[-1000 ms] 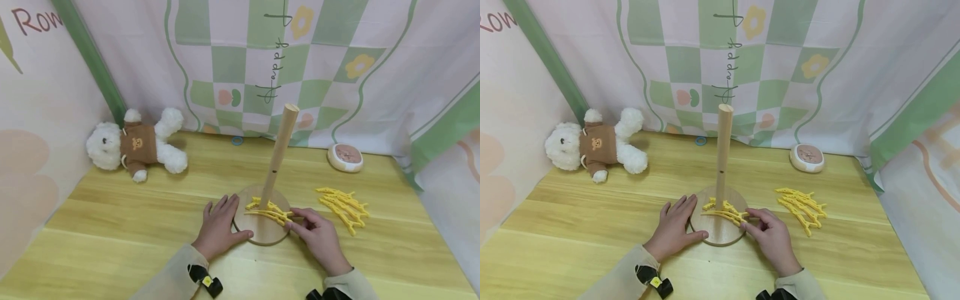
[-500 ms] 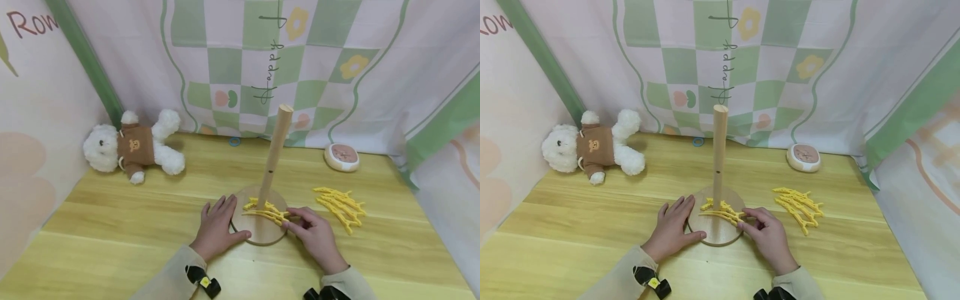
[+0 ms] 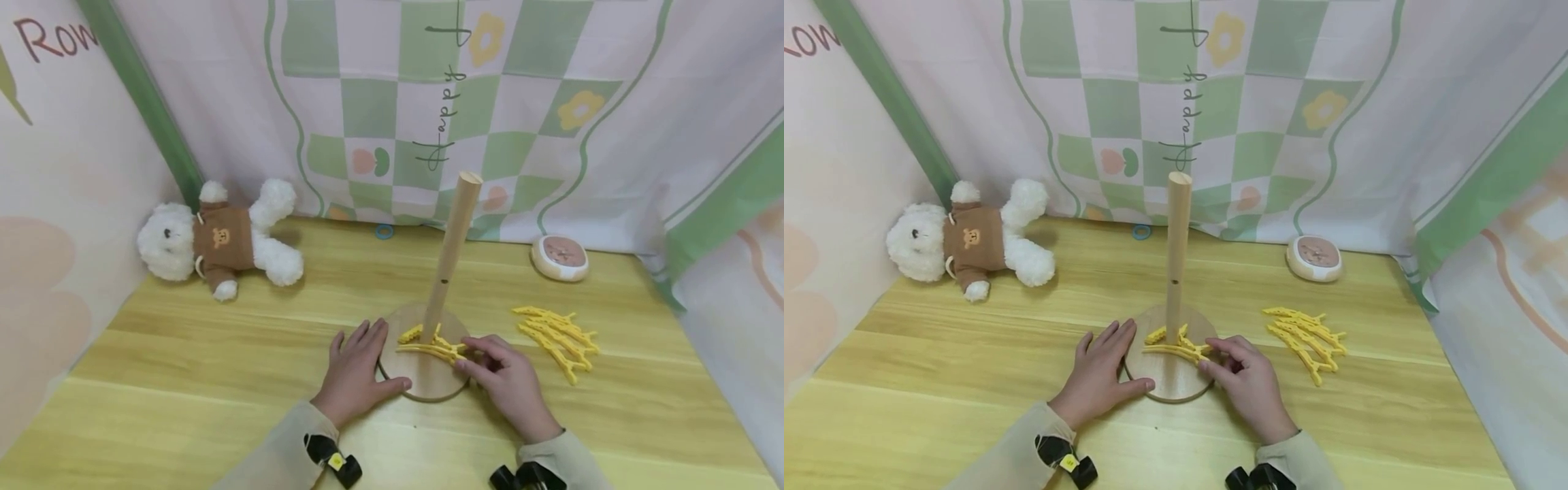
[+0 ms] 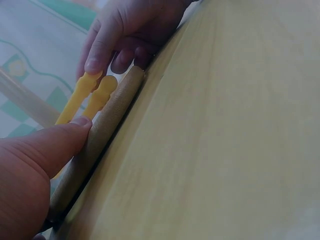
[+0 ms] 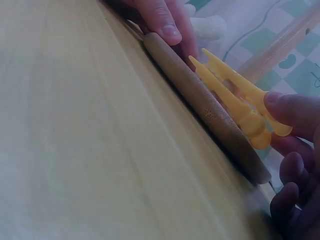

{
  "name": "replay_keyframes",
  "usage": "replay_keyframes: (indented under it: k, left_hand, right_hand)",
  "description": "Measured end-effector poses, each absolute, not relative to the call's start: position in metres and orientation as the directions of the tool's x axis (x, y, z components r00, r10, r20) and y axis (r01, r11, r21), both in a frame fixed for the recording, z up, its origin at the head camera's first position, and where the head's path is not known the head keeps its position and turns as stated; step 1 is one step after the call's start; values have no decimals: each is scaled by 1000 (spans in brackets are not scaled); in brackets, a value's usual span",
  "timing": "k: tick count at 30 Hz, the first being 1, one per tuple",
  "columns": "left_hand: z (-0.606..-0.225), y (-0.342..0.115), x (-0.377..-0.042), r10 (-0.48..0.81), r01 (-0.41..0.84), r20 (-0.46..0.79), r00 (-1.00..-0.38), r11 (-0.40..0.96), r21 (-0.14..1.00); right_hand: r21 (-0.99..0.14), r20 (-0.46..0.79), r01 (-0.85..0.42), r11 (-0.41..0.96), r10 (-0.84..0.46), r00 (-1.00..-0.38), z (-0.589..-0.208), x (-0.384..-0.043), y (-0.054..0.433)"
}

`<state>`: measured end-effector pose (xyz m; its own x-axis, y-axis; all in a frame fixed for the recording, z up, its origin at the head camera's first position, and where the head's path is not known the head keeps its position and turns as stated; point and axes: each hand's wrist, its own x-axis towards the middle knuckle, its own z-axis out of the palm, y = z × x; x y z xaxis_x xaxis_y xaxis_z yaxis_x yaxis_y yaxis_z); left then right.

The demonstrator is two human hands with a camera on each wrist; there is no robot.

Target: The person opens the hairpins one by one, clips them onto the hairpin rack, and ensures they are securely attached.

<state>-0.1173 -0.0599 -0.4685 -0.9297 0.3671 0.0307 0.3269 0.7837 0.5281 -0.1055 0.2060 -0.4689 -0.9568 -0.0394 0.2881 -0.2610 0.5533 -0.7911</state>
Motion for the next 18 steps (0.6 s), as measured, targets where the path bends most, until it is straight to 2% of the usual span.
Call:
replay_keyframes:
  k: [18]
  left_hand:
    - [-471,-59,-118,365,329,38,-930,785,525]
  right_hand:
    - [-791,293,-274,547,-54,-955,-469,-108,204]
